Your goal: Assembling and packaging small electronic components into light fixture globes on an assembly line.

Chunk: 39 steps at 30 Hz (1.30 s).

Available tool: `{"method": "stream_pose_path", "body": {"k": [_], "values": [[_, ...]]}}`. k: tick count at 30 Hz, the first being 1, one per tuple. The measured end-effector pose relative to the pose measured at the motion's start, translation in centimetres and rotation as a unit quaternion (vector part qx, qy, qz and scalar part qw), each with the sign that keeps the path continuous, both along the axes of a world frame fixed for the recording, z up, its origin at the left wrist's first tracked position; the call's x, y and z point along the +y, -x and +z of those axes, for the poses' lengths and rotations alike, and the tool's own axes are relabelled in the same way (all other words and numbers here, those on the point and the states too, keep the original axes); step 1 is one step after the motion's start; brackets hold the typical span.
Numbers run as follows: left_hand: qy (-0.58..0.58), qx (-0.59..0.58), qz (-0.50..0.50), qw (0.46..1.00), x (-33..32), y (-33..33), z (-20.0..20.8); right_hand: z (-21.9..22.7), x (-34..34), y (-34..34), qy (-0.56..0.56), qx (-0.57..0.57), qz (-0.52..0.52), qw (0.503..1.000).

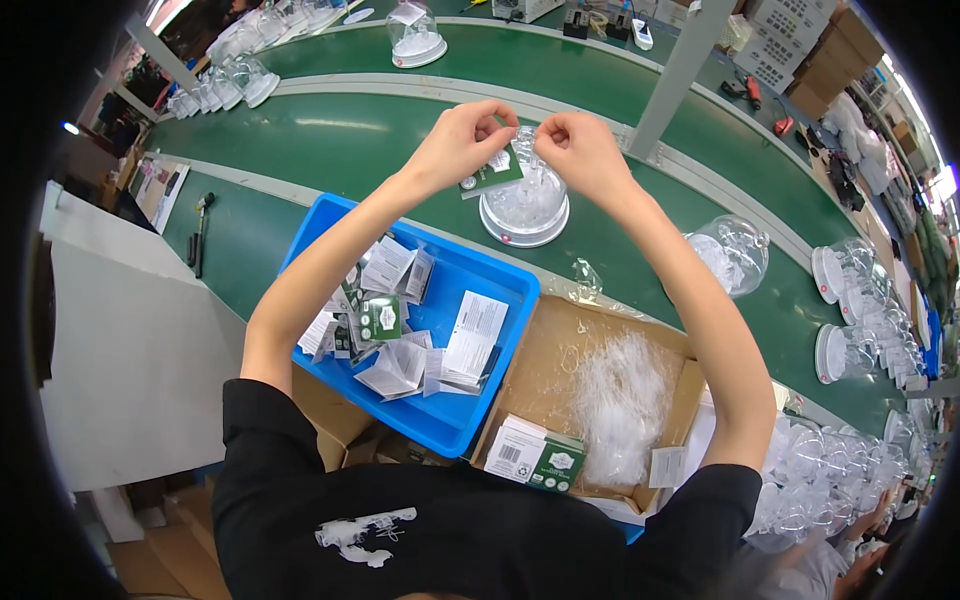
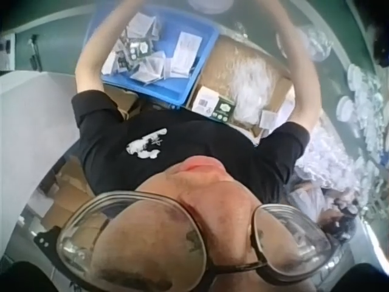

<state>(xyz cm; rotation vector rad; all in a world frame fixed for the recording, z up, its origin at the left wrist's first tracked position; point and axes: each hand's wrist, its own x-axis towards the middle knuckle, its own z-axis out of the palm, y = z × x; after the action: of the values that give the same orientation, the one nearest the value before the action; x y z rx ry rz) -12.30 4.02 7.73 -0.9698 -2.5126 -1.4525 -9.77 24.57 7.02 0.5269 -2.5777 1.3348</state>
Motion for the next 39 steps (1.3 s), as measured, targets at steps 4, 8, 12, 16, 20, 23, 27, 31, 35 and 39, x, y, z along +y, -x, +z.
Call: {"method": "stream_pose_path", "body": {"k": [4,8,12,16,20,23,27,31,35,39], "values": [[0.051,0.012,0.014,0.999,0.0,1.5,0.0,0.6,-0.1,1.3,-0.062,0.03,0.005,0.998],[0.094,-0.034,0.029,0.995,0.1,2.5,0.1,0.5,0.2,2.3,-0.072,0.025,0.007,0.997],[0.076,0.05,0.021,0.996,-0.2,3.3,-0.7,0.1,0.1,3.0,-0.1,0.046,0.003,0.994],[0.114,0.07,0.005,0.991,-0.4,3.9,-1.1,0.0,-0.2,3.1,-0.132,0.033,-0.01,0.991],[0.054,0.049,-0.032,0.997,-0.5,4.2,-0.9,-0.8,0.1,3.8,-0.108,0.042,0.0,0.993],[0.03,0.07,-0.061,0.995,-0.4,3.7,-0.1,-0.9,-0.3,3.6,-0.085,0.046,0.021,0.995],[0.136,0.151,-0.058,0.977,0.3,3.5,-0.3,-0.7,-0.6,3.7,-0.07,0.025,0.025,0.997],[0.172,0.21,-0.01,0.962,0.7,3.0,-0.9,-1.2,-0.6,3.8,-0.056,0.015,0.01,0.998],[0.191,0.257,-0.014,0.947,0.1,2.6,-0.9,-1.2,-1.7,3.5,-0.091,0.026,0.0,0.996],[0.226,0.275,-0.012,0.934,-0.4,2.8,-0.4,-0.5,-2.7,3.7,-0.151,0.053,-0.028,0.987]]}}
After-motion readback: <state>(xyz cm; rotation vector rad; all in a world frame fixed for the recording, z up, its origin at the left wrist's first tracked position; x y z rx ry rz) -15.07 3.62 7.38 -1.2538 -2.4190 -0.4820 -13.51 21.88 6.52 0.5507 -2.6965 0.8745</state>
